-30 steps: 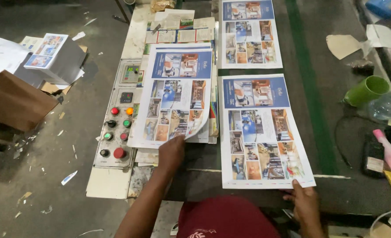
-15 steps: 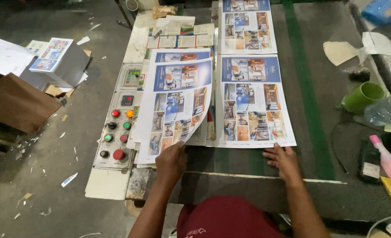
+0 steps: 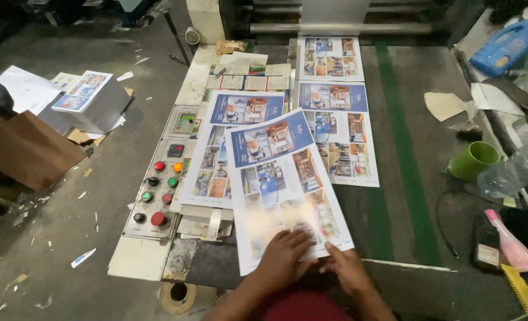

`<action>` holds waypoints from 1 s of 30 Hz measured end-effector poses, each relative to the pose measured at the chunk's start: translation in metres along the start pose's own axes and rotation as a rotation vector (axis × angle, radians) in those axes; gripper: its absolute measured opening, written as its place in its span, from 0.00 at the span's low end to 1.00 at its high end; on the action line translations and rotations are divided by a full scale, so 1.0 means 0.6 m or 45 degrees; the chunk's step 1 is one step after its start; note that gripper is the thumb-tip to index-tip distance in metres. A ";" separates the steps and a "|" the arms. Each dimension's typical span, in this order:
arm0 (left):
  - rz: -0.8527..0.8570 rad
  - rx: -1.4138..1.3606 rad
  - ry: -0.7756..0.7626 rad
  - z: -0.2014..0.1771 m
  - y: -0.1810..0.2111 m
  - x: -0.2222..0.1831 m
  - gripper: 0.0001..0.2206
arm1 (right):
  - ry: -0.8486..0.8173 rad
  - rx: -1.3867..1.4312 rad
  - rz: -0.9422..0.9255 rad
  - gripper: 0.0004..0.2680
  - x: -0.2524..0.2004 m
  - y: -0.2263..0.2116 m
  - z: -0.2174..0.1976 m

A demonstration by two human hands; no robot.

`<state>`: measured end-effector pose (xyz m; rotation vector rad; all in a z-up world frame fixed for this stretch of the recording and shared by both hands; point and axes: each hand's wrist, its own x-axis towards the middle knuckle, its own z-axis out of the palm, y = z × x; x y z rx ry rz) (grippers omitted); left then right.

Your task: Organizing printed sheets on a processing machine.

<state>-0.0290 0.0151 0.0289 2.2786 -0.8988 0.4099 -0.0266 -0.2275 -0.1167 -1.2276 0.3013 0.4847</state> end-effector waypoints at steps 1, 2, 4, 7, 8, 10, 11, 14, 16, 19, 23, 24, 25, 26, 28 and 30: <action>-0.021 0.009 -0.043 -0.001 -0.012 0.003 0.14 | 0.181 0.084 -0.009 0.14 -0.015 -0.020 0.001; -0.021 0.010 -0.040 0.007 -0.054 -0.003 0.14 | 0.180 0.081 -0.011 0.14 -0.022 -0.026 -0.013; -0.315 0.205 -0.020 0.023 -0.137 -0.022 0.13 | 0.433 0.105 -0.223 0.11 -0.039 -0.034 -0.041; -0.412 0.398 0.056 0.005 -0.220 -0.039 0.21 | 0.557 0.123 -0.341 0.11 -0.049 0.012 -0.134; -0.421 0.392 0.041 -0.006 -0.221 -0.041 0.21 | 0.563 0.124 -0.324 0.11 -0.060 0.020 -0.150; -0.367 0.676 0.053 -0.030 -0.224 -0.043 0.40 | 0.613 0.155 -0.403 0.12 -0.084 0.037 -0.181; -0.373 0.667 0.034 -0.027 -0.228 -0.052 0.40 | 0.624 0.157 -0.384 0.12 -0.104 0.035 -0.179; -0.389 0.649 -0.132 -0.011 -0.245 -0.083 0.43 | 0.702 0.151 -0.368 0.13 -0.151 0.041 -0.184; -0.429 0.731 -0.151 0.005 -0.269 -0.104 0.28 | 0.791 0.106 -0.312 0.13 -0.158 0.059 -0.198; -0.236 0.629 0.129 -0.006 -0.284 -0.107 0.15 | 0.855 0.016 -0.275 0.14 -0.170 0.058 -0.171; -0.661 0.540 -0.045 -0.073 -0.230 -0.052 0.06 | 0.790 -0.063 -0.267 0.13 -0.139 0.057 -0.154; -0.554 0.501 0.155 -0.086 -0.213 -0.042 0.05 | 0.742 -0.080 -0.259 0.13 -0.130 0.049 -0.142; -0.443 0.459 0.357 -0.098 -0.197 -0.029 0.04 | 0.693 -0.098 -0.253 0.13 -0.119 0.037 -0.131; -0.440 0.457 0.355 -0.101 -0.184 -0.029 0.04 | 0.697 -0.097 -0.254 0.13 -0.112 0.024 -0.119; -0.310 0.423 0.465 -0.109 -0.160 -0.027 0.04 | 0.663 -0.126 -0.256 0.14 -0.090 -0.006 -0.096; -0.329 0.386 0.456 -0.117 -0.144 -0.028 0.04 | 0.656 -0.135 -0.267 0.14 -0.067 -0.025 -0.094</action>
